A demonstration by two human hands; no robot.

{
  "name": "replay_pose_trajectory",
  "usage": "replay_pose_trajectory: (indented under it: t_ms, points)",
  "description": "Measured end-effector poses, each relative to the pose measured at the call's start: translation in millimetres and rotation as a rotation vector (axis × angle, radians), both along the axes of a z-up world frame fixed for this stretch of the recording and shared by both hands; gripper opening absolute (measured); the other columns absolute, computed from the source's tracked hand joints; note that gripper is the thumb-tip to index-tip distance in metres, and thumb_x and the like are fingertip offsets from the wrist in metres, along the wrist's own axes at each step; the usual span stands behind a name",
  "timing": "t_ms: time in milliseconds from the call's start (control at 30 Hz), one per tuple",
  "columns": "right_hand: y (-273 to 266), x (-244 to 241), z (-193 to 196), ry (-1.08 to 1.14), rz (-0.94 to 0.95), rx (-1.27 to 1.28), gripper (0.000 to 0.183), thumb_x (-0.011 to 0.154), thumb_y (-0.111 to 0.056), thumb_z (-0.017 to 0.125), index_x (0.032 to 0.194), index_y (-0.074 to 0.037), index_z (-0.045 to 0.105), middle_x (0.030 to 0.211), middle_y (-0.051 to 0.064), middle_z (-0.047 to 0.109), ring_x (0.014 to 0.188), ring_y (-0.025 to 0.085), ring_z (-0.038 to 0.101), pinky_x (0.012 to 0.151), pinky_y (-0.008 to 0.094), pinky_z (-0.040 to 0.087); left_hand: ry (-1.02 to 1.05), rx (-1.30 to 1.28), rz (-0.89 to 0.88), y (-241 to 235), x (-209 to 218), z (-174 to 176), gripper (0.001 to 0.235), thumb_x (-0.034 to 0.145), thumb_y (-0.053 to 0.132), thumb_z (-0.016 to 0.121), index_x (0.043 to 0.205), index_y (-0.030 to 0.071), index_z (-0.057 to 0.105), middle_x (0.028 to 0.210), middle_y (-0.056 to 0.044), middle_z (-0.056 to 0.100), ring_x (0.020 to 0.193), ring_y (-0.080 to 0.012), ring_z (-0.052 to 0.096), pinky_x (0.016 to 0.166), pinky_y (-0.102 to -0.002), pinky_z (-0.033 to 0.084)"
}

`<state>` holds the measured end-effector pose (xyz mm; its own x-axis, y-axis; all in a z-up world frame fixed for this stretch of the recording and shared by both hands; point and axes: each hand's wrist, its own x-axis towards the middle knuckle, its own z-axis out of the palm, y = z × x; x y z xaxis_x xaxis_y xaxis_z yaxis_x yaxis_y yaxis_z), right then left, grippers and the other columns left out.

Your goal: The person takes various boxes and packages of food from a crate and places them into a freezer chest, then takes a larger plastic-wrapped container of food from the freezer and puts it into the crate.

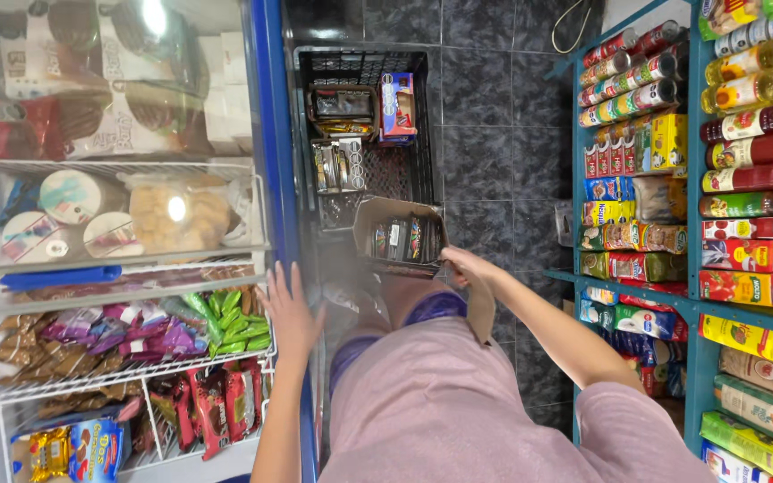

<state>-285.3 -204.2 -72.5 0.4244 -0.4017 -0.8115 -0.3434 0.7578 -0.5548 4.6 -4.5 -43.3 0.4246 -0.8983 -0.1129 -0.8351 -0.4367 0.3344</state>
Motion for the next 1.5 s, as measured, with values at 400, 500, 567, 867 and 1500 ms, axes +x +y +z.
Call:
replay_pose_trajectory:
  t_ms: [400,500,567,867,1500]
  points:
    - [-61,100,-118,0.153,-0.669,0.250,0.014,0.097,-0.027,0.035,0.097,-0.013,0.037,0.053,0.006,0.040,0.031,0.010,0.022,0.034,0.025,0.010,-0.220,-0.145,0.071,-1,-8,-33,0.053,0.079,0.013,0.056,0.132,0.011,0.049,0.141,-0.025,0.039,0.130,-0.0416,0.040,0.104,-0.048,0.040]
    - [-61,119,-131,0.083,-0.800,0.187,0.019,0.089,-0.033,0.047,0.076,-0.020,0.040,0.056,0.000,0.042,0.043,0.012,0.043,0.034,0.023,0.027,-0.251,-0.139,0.084,-1,-9,-32,0.050,0.082,0.012,0.056,0.132,0.013,0.050,0.140,-0.023,0.042,0.129,-0.0403,0.043,0.098,-0.048,0.045]
    - [-65,133,-141,0.140,-0.772,0.158,0.022,0.087,-0.035,0.048,0.073,-0.022,0.036,0.055,-0.002,0.034,0.041,0.011,0.038,0.032,0.024,0.026,-0.246,-0.156,0.075,-1,-9,-35,0.050,0.082,0.011,0.056,0.132,0.012,0.050,0.139,-0.024,0.042,0.127,-0.0404,0.045,0.098,-0.048,0.046]
    - [-122,213,-175,0.123,-0.722,0.104,0.013,0.078,-0.020,0.050,0.082,-0.018,0.037,0.056,-0.003,0.027,0.040,0.010,0.034,0.032,0.025,0.021,-0.287,-0.171,0.108,1,-9,-43,0.045,0.081,0.013,0.057,0.126,0.015,0.055,0.135,-0.021,0.047,0.119,-0.0381,0.052,0.092,-0.047,0.049]
    - [-202,366,-214,0.494,-0.187,0.000,0.104,0.078,-0.044,0.064,0.147,-0.016,-0.009,0.155,0.011,0.001,0.140,0.035,0.014,0.112,0.047,0.023,-0.414,-0.304,0.163,14,-16,-87,0.035,0.079,0.010,0.051,0.112,0.016,0.063,0.118,-0.025,0.059,0.102,-0.0402,0.060,0.082,-0.049,0.052]
